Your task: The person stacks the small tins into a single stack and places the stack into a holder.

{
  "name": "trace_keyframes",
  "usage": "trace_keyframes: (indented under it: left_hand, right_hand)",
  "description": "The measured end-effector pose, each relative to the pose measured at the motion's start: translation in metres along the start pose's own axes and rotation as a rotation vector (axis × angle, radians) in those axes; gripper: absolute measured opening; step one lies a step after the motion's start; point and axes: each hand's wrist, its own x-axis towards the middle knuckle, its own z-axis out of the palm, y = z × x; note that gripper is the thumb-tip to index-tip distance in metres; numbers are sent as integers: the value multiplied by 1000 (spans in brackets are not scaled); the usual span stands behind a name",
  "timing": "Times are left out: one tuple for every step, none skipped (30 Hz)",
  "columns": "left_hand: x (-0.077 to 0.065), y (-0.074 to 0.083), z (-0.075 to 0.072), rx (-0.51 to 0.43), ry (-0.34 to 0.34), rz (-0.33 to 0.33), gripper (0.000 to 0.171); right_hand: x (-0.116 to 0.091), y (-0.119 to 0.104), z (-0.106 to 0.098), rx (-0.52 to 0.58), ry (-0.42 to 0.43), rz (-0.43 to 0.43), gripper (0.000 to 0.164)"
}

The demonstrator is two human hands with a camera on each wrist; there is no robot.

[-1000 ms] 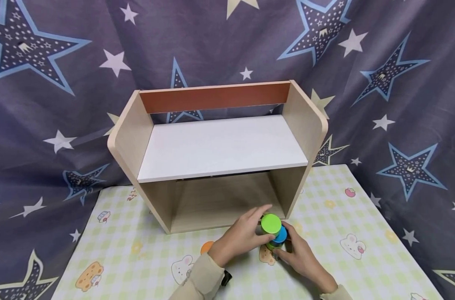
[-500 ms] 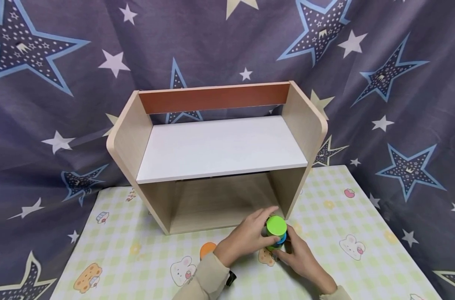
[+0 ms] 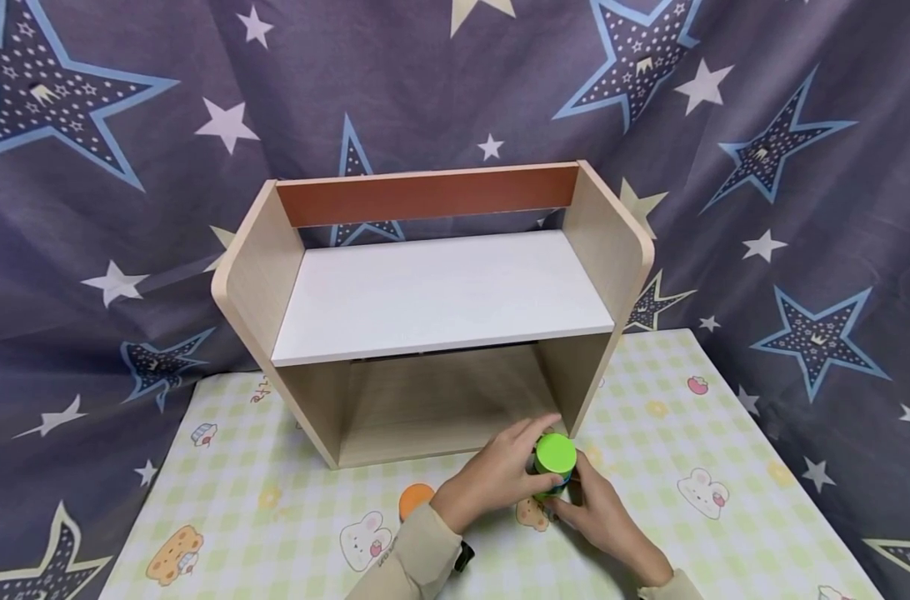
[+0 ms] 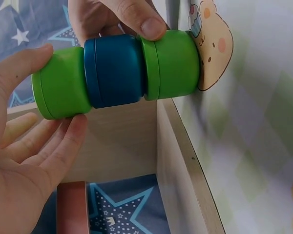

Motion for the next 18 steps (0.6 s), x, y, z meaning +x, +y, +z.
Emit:
trace_keyframes:
  left_hand:
    - [0,0,0,1,0,3,85]
    - [0,0,0,1,0,4,85]
    - [0,0,1,1,1,4,85]
    - [0,0,1,1,2,4,84]
    - [0,-1,1,0,2,4,84]
    - [-1,-1,1,-2,2,2,85]
    - [-1,-1,0,-4,2,1,85]
    - [-1,-1,0,-7,1,0,85]
    - [-2,-1,0,-10,1,-3,86]
    - [-2,-1,-1,-10,2,-6,86]
    - [-3,-1,-1,-12,3,-13,87]
    - [-4,-1,-2,-14,5,-18,87]
    - [-5,0,-4,-15,9,-25,88]
    - [-6,0,-5,-15,13,-34,87]
    - [-8,0,-6,-11,18,-42,88]
    - [-10,0,-8,-8,23,-50,87]
    - [-12,0,-10,-10,29,-57,87]
    - [-14,0,-12,-9,36,-63,86]
  right_hand:
    - [0,0,0,1,1,0,76]
    - [0,0,0,-1,4,0,76]
    - [0,0,0,-1,7,3,76]
    - [1,0,0,-2,9,4,76]
    - [1,0,1,-2,9,4,77]
    - [1,-1,1,0,8,6,77]
    - [1,-1,0,-3,7,6,77]
    - [1,-1,0,-7,7,8,76]
    - [1,-1,0,-12,9,10,76]
    - [1,-2,0,-17,11,11,76]
    - [1,-2,1,-21,15,15,75]
    - [1,-2,1,-27,19,17,75]
    - [1,-3,1,-34,24,17,75]
    - [1,-3,1,-37,28,18,74]
    - [1,-3,1,-40,32,17,74]
    - [1,-4,2,-41,34,17,73]
    - [0,-4,2,-41,35,17,73]
    - [0,-4,2,-41,37,16,73]
